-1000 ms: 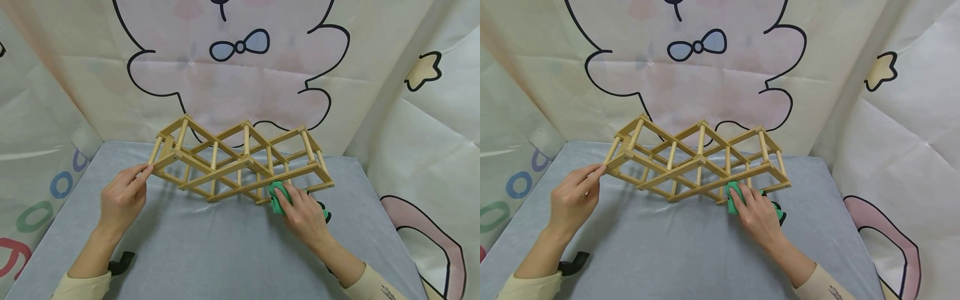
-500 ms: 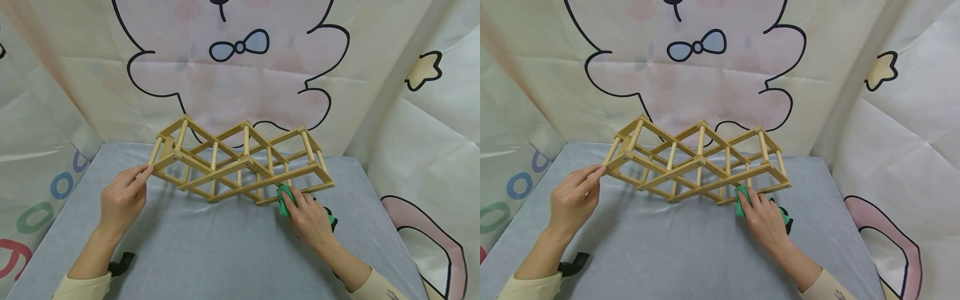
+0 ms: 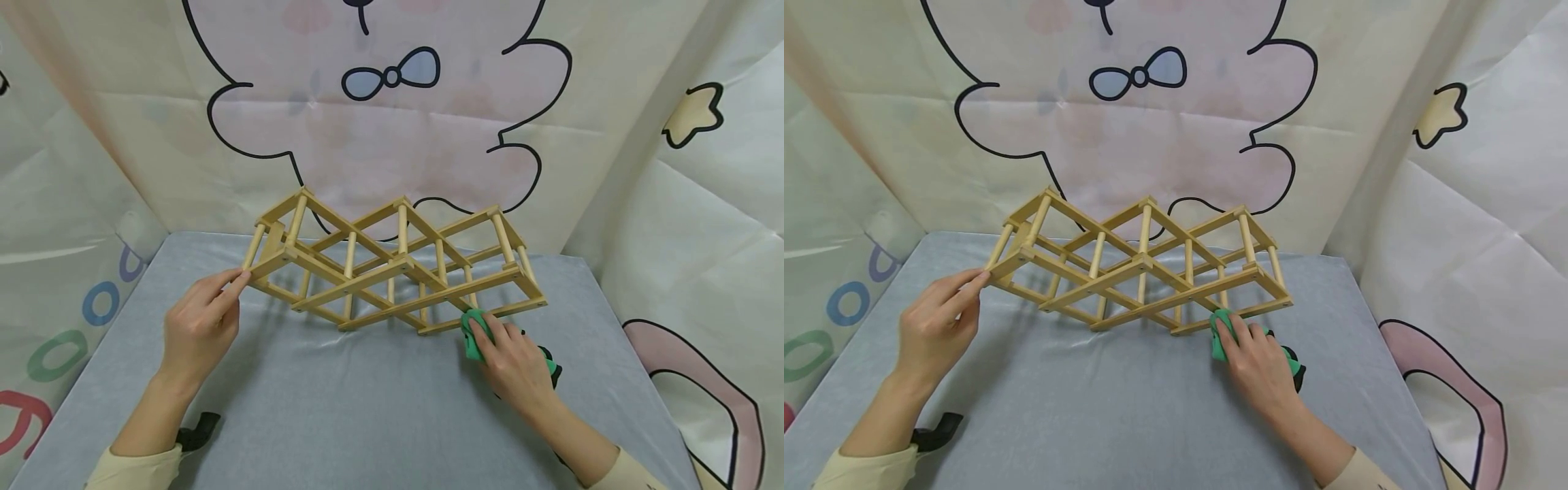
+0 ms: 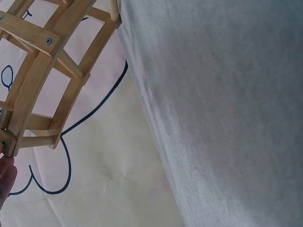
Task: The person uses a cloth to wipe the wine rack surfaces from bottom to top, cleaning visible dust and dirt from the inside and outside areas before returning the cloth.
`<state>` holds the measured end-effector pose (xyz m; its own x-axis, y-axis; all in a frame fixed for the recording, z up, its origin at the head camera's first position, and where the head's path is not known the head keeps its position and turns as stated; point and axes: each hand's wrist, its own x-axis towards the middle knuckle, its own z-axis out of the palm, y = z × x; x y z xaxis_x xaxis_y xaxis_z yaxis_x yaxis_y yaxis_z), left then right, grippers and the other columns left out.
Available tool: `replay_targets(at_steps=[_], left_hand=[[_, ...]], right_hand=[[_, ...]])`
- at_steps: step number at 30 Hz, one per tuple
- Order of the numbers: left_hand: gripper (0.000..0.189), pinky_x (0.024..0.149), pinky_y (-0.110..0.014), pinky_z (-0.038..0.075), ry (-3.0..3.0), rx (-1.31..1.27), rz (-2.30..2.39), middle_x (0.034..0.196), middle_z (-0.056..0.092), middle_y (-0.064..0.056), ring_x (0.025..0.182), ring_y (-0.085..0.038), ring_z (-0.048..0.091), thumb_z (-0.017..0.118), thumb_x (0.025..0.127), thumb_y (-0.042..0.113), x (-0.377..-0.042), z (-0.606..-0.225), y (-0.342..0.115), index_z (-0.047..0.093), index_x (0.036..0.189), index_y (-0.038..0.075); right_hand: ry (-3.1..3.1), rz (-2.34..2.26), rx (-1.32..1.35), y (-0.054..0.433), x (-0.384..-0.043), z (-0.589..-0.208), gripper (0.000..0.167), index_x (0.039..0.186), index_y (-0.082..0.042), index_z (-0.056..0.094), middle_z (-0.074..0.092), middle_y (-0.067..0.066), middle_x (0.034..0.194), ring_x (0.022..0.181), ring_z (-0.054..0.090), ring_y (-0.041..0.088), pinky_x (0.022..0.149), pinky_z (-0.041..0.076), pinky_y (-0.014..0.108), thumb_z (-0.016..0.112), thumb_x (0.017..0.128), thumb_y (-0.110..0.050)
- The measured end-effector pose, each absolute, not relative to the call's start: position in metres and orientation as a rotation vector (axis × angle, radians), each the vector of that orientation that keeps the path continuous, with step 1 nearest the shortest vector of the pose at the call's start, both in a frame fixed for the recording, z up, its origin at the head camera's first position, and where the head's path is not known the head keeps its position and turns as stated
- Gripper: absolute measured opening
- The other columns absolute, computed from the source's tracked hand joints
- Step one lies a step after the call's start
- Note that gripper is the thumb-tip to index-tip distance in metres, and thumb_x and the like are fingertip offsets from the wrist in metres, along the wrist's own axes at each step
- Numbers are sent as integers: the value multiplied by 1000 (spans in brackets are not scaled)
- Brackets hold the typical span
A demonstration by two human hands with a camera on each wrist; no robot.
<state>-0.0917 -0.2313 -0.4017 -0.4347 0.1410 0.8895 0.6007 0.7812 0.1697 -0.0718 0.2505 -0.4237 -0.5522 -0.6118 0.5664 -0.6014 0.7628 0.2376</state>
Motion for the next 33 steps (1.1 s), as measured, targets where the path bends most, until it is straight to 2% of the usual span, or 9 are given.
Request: replay_targets(at_steps=[3,11,18,26,31,33], left_hand=[[51,60,-51,54,-1992,-560,-581,110,75,-21,84,-44,70,61,78,-24,-92,-402,-232,78,119,1],[49,58,-51,54,-1985,-565,-582,109,75,-22,82,-45,70,62,79,-23,-90,-403,-233,78,119,0],[49,56,-52,53,-1968,-562,-583,107,76,-21,80,-45,70,62,78,-23,-91,-403,-232,78,117,1],[52,60,-52,55,-1991,-570,-576,109,75,-22,82,-45,70,63,78,-24,-92,-403,-233,78,120,2],[51,60,-52,55,-1980,-570,-573,108,75,-21,81,-45,70,63,78,-24,-92,-402,-233,78,119,2],[51,60,-53,55,-1975,-569,-572,108,76,-21,81,-45,70,62,78,-24,-92,-402,-232,78,119,2]], right_hand=[[-2311,-20,899,254,-71,-426,68,130,2,70,67,25,120,77,66,42,49,56,48,87,64,3],[-2333,-48,912,263,-67,-430,69,132,1,69,67,24,124,79,66,40,48,56,47,88,66,1],[-2333,-9,894,268,-67,-427,63,132,2,69,66,26,125,80,66,43,52,57,50,79,70,4],[-2298,56,873,274,-68,-425,61,132,4,68,65,29,125,79,65,47,51,56,53,72,71,7],[-2327,54,827,279,-64,-422,67,133,4,67,64,31,126,81,66,48,56,58,55,82,68,8],[-2327,62,805,282,-63,-421,62,134,4,67,63,31,126,81,65,49,55,58,56,80,73,6]])
